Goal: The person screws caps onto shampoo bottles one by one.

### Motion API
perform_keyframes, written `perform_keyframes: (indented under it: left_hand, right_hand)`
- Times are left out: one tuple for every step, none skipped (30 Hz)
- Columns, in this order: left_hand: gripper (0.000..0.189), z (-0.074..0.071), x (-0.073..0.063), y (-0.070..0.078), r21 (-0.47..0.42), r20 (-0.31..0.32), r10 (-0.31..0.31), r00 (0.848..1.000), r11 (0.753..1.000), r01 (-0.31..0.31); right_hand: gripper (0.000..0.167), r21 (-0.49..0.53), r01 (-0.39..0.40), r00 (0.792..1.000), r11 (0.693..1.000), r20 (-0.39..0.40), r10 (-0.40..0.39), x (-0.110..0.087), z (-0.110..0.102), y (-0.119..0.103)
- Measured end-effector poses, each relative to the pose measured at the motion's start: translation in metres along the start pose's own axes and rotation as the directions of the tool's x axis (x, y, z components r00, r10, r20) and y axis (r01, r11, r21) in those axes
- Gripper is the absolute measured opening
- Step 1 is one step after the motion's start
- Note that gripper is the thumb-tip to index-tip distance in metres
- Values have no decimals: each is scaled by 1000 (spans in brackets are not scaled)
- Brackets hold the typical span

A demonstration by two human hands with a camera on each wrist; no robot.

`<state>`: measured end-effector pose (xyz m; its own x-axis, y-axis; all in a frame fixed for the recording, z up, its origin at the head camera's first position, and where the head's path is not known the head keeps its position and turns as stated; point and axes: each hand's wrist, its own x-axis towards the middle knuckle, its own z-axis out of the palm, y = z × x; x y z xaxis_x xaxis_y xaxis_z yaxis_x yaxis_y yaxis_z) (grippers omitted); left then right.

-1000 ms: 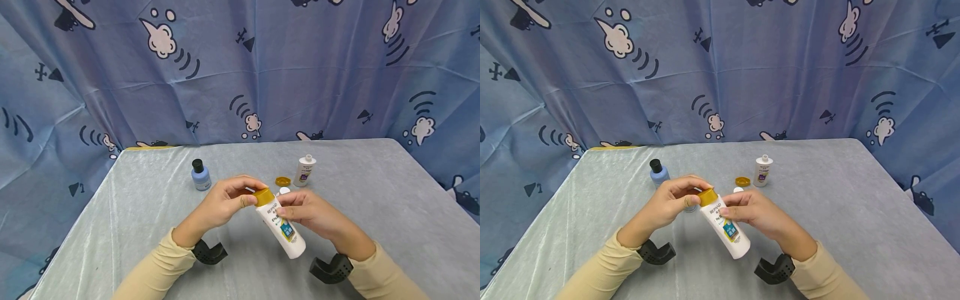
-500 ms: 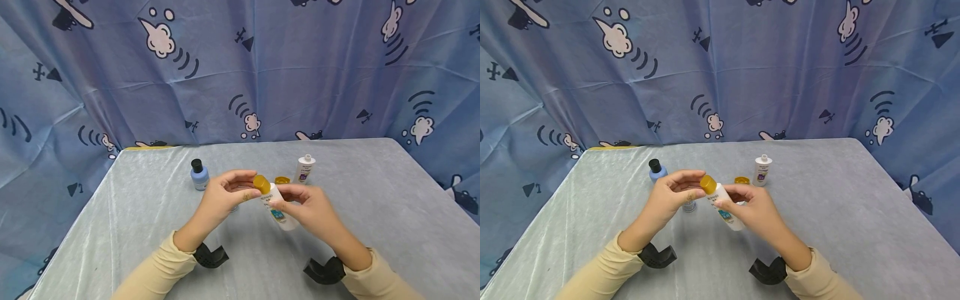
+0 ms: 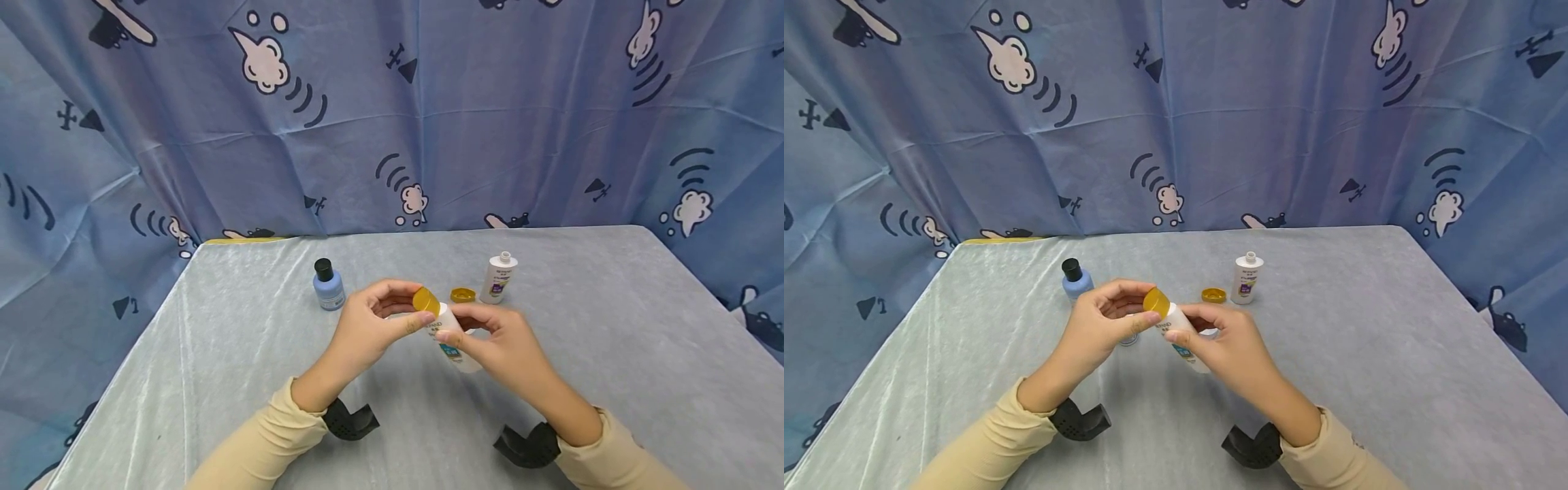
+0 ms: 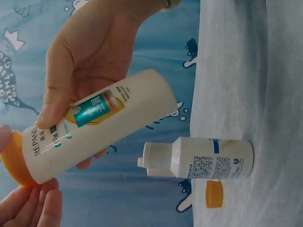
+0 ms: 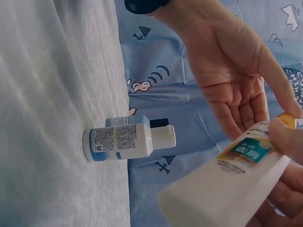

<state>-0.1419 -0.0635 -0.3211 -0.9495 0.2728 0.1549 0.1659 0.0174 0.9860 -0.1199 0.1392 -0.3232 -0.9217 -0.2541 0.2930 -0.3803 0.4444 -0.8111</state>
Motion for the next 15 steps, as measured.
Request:
perform_keyframes:
  left_hand:
    - [38, 0, 0, 0, 7, 5, 10, 1000, 1000, -10]
    - [38, 0, 0, 0, 11, 9, 19, 1000, 1000, -19]
    - [38, -1, 0, 0, 9, 15, 22, 1000, 1000, -23]
    - [38, -1, 0, 0, 3, 22, 23, 999, 1000, -23]
    - [37, -2, -1, 0, -2, 30, 23, 999, 1000, -23]
    - [37, -2, -1, 0, -12, 39, 24, 999, 1000, -24]
    - [37, -3, -1, 0, -24, 50, 25, 998, 999, -24]
    - [37, -3, -1, 0, -34, 62, 28, 998, 999, -26]
    - [37, -4, -1, 0, -45, 75, 29, 997, 999, -26]
    - [37, -5, -1, 0, -56, 88, 32, 996, 998, -27]
    - [38, -5, -1, 0, -66, 102, 35, 994, 997, -29]
    - [37, -6, -1, 1, -75, 116, 39, 992, 997, -31]
    - [37, -7, -1, 1, -81, 131, 41, 991, 996, -31]
    - [38, -7, -1, 2, -84, 144, 43, 989, 996, -31]
    - [38, -8, -1, 2, -85, 157, 44, 987, 996, -31]
  right_hand:
    - [25, 1, -3, 1000, 1000, 3, 3, 0, 0, 1]
    - [25, 10, -7, 1000, 1000, 10, 6, 1, 0, 1]
    - [24, 27, -11, 1000, 1000, 20, 11, 1, 0, 2]
    - [25, 54, -17, 999, 998, 35, 15, 2, 0, 3]
    - [25, 86, -26, 998, 996, 53, 21, 2, -1, 3]
    - [25, 118, -34, 997, 992, 72, 25, 2, -2, 4]
    - [26, 154, -46, 995, 987, 94, 32, 3, -3, 4]
    - [26, 191, -59, 992, 980, 118, 37, 3, -4, 5]
    - [27, 226, -73, 989, 971, 143, 41, 3, -6, 5]
    - [28, 259, -87, 985, 962, 168, 43, 4, -7, 6]
    - [29, 285, -102, 980, 953, 192, 48, 4, -9, 6]
    - [30, 309, -116, 976, 944, 214, 49, 4, -10, 6]
    - [30, 331, -132, 971, 934, 235, 54, 5, -11, 7]
    - [31, 347, -142, 966, 927, 252, 54, 5, -12, 7]
    - [31, 359, -151, 963, 921, 266, 54, 5, -12, 7]
